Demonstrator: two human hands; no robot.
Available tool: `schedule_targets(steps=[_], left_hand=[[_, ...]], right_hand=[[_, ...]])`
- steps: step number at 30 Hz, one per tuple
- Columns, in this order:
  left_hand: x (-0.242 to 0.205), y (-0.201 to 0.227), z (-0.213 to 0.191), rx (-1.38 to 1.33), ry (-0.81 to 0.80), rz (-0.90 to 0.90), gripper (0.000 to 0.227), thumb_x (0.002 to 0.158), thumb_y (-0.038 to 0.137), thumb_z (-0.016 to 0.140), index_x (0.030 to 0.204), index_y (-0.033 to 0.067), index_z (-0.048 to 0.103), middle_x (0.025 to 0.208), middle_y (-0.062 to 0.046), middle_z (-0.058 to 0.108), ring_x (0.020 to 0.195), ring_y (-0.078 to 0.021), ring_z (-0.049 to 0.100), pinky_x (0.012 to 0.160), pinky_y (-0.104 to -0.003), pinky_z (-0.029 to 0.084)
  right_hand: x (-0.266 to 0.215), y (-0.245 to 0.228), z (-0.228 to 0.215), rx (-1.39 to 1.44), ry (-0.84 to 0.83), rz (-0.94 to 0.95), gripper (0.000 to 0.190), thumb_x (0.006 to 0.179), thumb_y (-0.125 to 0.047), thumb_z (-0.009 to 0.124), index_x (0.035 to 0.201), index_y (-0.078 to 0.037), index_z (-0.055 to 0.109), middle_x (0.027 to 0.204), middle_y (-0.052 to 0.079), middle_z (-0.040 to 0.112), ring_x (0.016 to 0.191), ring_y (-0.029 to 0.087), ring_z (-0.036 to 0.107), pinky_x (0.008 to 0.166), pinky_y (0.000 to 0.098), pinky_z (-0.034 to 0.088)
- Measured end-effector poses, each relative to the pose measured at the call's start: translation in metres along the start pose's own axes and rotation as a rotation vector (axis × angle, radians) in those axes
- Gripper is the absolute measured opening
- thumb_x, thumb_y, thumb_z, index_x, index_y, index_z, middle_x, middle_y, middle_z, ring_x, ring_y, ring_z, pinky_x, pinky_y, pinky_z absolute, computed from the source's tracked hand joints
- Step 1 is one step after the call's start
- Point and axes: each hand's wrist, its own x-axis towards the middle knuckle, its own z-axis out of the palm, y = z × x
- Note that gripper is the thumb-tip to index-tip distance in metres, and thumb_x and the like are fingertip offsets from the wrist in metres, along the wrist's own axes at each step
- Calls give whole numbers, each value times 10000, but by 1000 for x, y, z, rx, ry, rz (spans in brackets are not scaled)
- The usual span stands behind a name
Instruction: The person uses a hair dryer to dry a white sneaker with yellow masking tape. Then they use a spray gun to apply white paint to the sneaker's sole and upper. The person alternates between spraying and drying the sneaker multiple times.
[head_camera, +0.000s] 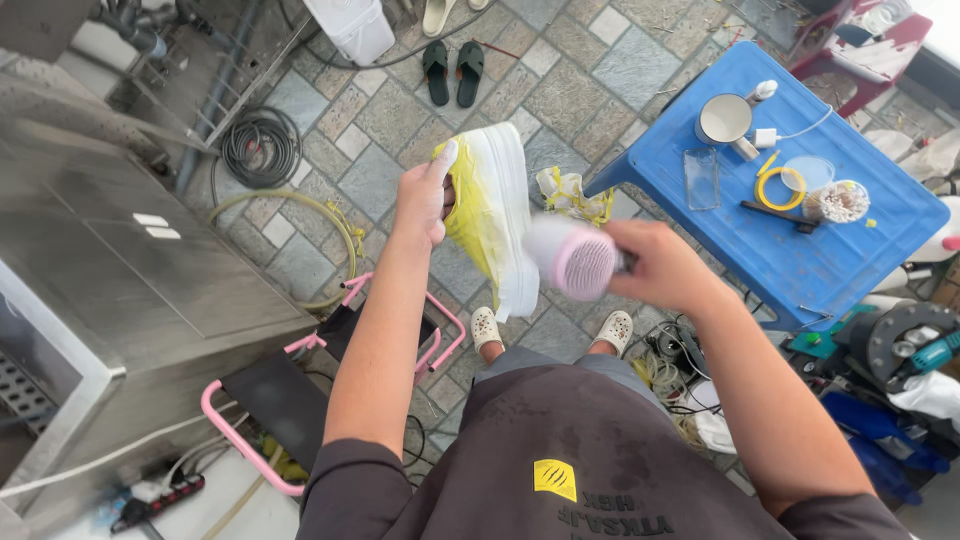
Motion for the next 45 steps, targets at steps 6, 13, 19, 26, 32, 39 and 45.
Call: schedule_targets(steps=[6,13,19,26,32,39,45], left_hand=[[18,1,-10,-85,40,-95,466,884,390,760,1095,-19,690,1005,-120,760,838,-215,753,696,-367,614],[37,-6,-23,-88,32,-104,517,875,420,767,1139,-12,665,1043,-118,746,870,-224,745,715,-381,601],[71,-15,-41,-117,14,-130,576,876,487,730,1185,6,659,1077,-118,744,913,-230,745,751,-387,612],[74,-16,-41,-85,-23,-87,584,894,507,704,1191,6,658,1107,-106,749,933,-219,751,742,-380,613],[37,0,-15,104,-173,-67,556,893,478,723,1182,9,656,1055,-91,748,850,-202,753,688,-349,600],[0,5,5,307,-450,26,482,917,435,725,1175,30,688,995,-61,744,792,-120,706,693,-277,575],[9,-10,17,683,-153,-54,658,1024,547,661,919,-99,732,805,-105,706,690,-167,640,641,-335,551]], right_hand=[[-17,-5,-8,14,2,65,389,677,-105,821,1040,-50,693,952,103,710,868,241,706,702,356,565],[-22,-24,-5,-103,-325,122,354,606,-70,878,933,-88,742,876,83,727,863,283,706,756,396,549],[-27,-27,0,-73,-96,-104,354,620,-54,803,957,-59,694,945,83,724,962,308,690,845,398,538],[-34,-23,-6,-94,-204,5,352,616,-89,837,944,-54,713,912,97,719,909,311,683,786,405,537],[-30,-19,-1,-96,-33,75,374,701,-83,818,1042,-38,671,951,115,685,919,306,674,772,388,534],[-25,-6,0,-146,362,-19,425,757,-19,780,1157,0,638,1140,155,693,1093,314,671,927,382,539],[-49,31,-9,242,95,151,380,847,-93,765,1203,-3,668,1068,70,745,969,145,695,823,328,582]])
